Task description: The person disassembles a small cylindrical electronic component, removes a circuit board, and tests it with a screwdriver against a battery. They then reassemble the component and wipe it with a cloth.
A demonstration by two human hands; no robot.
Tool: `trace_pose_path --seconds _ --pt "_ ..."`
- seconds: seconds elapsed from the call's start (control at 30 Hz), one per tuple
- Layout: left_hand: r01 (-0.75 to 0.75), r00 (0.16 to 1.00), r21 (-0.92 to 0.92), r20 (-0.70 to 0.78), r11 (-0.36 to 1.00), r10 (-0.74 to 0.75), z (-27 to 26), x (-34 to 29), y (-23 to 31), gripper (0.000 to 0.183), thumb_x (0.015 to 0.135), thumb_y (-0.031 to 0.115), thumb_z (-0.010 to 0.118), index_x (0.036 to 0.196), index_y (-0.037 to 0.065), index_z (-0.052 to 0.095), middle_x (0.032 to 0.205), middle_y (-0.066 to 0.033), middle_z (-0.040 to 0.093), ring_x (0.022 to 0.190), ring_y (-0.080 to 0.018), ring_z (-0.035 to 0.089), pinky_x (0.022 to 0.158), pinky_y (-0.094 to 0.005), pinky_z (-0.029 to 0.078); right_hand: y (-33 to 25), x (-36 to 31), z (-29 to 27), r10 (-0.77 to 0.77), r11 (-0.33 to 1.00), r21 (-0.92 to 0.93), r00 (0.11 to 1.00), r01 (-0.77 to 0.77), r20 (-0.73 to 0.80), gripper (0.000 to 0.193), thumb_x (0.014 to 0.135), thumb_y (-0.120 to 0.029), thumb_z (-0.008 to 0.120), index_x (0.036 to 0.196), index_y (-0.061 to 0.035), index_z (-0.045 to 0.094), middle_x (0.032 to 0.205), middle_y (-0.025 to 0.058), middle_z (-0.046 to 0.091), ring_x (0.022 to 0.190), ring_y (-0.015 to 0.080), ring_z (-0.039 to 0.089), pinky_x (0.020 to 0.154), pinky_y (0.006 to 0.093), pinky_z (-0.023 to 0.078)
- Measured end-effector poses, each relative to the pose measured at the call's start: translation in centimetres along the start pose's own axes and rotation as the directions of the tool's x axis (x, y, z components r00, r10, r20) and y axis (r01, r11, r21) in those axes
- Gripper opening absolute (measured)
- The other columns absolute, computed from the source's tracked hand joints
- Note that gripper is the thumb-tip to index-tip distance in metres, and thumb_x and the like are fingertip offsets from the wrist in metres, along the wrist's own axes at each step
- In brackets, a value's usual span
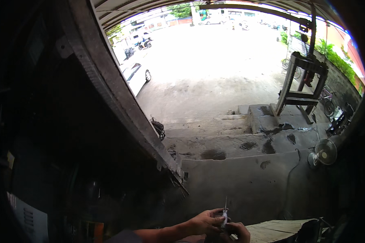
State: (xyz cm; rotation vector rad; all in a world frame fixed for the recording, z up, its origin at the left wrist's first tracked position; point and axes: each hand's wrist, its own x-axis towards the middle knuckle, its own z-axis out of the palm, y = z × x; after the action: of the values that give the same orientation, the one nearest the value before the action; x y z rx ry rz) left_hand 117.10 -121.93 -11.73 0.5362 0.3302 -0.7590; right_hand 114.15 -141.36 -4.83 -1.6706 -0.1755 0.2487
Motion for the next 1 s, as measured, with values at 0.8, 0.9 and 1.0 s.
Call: trace_pose_path --seconds 0.8,0.9,1.0 --pt "-0.981 -0.155 0.102 -0.922 -0.163 0.355 -11.8 -18.8 -16.1 0.049 0.096 0.007 0.064 0.140 0.008 0.044 0.117 -0.0149 0.064 0.101 -0.0309 0.070 0.082 -0.0462 0.064 1.2 20.6 31.6 0.018 0.929 0.079 -0.257 0.361 0.966 0.028 0.080 -0.009 0.081 0.105 0.0003 0.071 0.088 0.0069 0.070 0.080 0.0138 0.069 0.073 0.0274 0.053" --pt "-0.884 -0.384 0.281 -0.892 -0.373 0.240 -10.1 -21.3 -17.7 0.041 0.097 0.006 0.061 0.136 0.008 0.046 0.116 -0.0152 0.065 0.098 -0.0269 0.070 0.081 -0.0454 0.064 -2.5 15.4 37.2 -0.065 0.947 0.208 -0.489 0.245 0.870 0.030 0.082 -0.003 0.078 0.110 0.0030 0.068 0.090 0.0078 0.069 0.086 0.0142 0.067 0.077 0.0283 0.053" --pt "-0.773 -0.495 0.376 -0.861 -0.511 0.115 -9.8 -24.4 -18.5 0.039 0.099 0.007 0.059 0.136 0.007 0.047 0.116 -0.0158 0.064 0.099 -0.0297 0.069 0.082 -0.0459 0.065 -6.2 7.9 42.0 -0.146 0.989 0.114 -0.572 -0.091 0.807 0.025 0.085 0.002 0.072 0.109 0.0051 0.067 0.089 0.0085 0.067 0.086 0.0143 0.065 0.076 0.0273 0.052"
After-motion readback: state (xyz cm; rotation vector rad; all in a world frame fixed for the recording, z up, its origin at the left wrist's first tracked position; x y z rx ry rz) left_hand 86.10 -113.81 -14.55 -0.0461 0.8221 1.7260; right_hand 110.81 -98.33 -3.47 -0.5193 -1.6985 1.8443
